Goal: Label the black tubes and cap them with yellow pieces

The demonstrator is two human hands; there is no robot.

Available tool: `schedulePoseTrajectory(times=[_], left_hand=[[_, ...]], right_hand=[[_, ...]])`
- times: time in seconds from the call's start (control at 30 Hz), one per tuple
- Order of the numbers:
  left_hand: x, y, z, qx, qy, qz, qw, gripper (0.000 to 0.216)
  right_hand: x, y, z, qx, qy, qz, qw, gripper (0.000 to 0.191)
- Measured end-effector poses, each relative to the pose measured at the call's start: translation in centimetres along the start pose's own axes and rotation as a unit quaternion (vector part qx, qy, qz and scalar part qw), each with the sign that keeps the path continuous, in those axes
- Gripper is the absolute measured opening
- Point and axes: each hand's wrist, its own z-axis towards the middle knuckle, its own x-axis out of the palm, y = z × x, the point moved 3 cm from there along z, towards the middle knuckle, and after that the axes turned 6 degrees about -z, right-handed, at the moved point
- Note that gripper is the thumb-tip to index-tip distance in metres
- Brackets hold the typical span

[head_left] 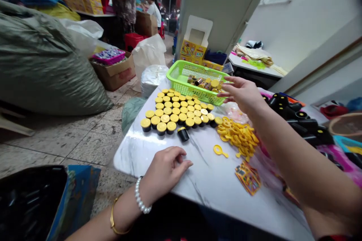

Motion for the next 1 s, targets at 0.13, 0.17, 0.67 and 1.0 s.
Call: schedulePoseTrajectory(times=[0.13,0.17,0.67,1.0], left_hand=[[0.2,0.5,-0.2,0.009,0.005,0.008,1.0,0.016],[0.3,0.5,-0.3,0.018,0.007,0.016,1.0,0.016],[1.5,0.2,-0.1,0.056,0.023,0.092,0.994,0.016],[1.2,0.4,0.0,0.039,0.012,0.05,0.998,0.016]], right_hand=[[-0.1,-1.1,-8.2,-0.08,0.065,-0.258,0.961,0.022],[-0.4,-1.9,-10.7,-0.103,0.071,-0.3,0.946,0.021],[-7.6,-11.6,-23.2,0.071,0.004,-0.357,0.932,0.033],[-8.7,-12.3,-21.5,0.146,0.029,-0.262,0.954,0.04]])
